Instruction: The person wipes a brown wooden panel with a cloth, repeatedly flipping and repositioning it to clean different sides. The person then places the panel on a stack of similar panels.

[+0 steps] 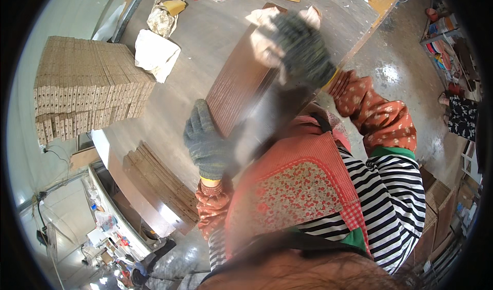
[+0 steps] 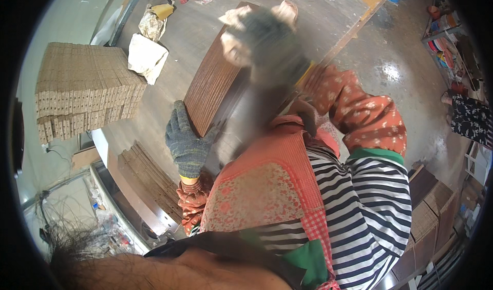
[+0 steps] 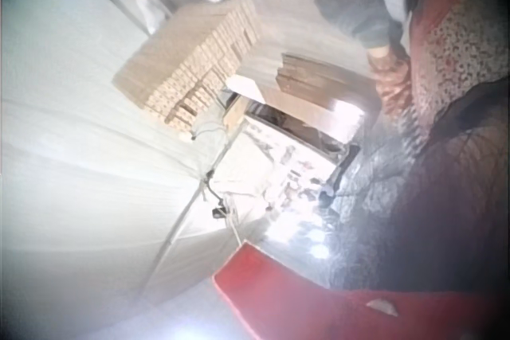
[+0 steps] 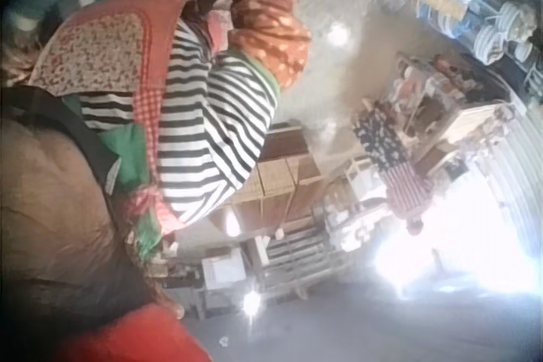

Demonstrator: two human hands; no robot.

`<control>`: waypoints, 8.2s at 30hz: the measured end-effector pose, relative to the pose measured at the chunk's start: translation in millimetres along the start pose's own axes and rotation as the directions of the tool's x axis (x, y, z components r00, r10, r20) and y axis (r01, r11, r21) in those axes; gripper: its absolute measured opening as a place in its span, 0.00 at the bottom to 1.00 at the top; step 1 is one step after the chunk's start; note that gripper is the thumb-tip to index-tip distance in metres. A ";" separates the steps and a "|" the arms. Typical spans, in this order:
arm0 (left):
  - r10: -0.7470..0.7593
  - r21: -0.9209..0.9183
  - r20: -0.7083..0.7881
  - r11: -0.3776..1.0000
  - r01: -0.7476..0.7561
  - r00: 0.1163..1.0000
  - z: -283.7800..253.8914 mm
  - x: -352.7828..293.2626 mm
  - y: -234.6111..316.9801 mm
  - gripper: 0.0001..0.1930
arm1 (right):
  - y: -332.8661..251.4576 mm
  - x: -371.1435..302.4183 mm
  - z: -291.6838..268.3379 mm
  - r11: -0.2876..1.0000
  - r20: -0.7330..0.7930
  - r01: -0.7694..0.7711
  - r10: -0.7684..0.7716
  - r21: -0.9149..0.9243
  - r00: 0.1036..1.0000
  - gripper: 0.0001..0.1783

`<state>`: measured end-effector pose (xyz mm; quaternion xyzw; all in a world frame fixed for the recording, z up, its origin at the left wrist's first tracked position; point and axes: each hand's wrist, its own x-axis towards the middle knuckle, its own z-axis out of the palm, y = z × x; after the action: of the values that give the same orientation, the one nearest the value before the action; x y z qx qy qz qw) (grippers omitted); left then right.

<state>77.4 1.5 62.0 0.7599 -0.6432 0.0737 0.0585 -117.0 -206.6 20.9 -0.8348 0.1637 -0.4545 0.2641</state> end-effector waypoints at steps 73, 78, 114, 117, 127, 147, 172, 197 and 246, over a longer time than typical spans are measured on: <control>-0.053 -0.371 -0.039 0.928 0.035 0.998 -8.5 -38.4 -58.7 0.26 | 70.9 68.7 -99.5 0.900 0.091 -0.402 0.420 -0.170 0.903 0.17; 0.019 -0.396 -0.131 0.916 -0.070 0.991 -11.7 -44.9 -60.6 0.22 | 142.4 28.0 -130.7 0.675 -0.010 -0.263 0.354 -0.690 0.935 0.20; -0.063 -0.076 -0.024 0.995 0.061 0.998 13.4 79.0 83.8 0.55 | 54.0 27.3 -59.9 0.941 0.303 0.339 -0.327 0.015 0.895 0.25; -0.100 -0.069 0.014 0.993 0.101 0.995 16.8 75.3 79.6 0.56 | 107.3 15.0 -84.4 0.944 0.341 0.306 -0.250 -0.121 0.906 0.25; -0.102 -0.050 -0.051 0.994 0.099 0.993 23.0 74.5 79.9 0.55 | 98.9 50.6 -137.3 0.922 0.431 -0.340 0.236 0.184 0.871 0.34; -0.162 -0.058 -0.042 0.985 0.160 0.986 19.5 75.1 86.0 0.56 | 95.5 64.7 -107.7 0.960 0.389 0.280 -0.246 -0.031 0.888 0.27; -0.082 -0.094 -0.070 0.993 0.075 0.994 -17.8 78.4 86.3 0.44 | 111.5 99.8 -93.2 0.978 0.388 0.154 -0.197 0.140 0.900 0.33; -0.896 -0.833 0.357 -0.178 0.523 0.265 5.1 -81.8 87.6 0.18 | 153.9 122.1 -39.2 0.753 0.685 -0.448 -0.006 0.483 0.728 0.22; -0.517 -0.946 -0.311 0.252 -0.205 0.798 17.5 49.3 84.7 0.50 | 60.0 139.2 -71.3 0.674 -0.051 0.125 -0.129 0.728 0.990 0.40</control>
<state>2.5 -63.5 53.6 0.5677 -0.4171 -0.1120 0.7009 -105.0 -347.3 110.9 -0.6713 -0.0896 -0.4971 0.5424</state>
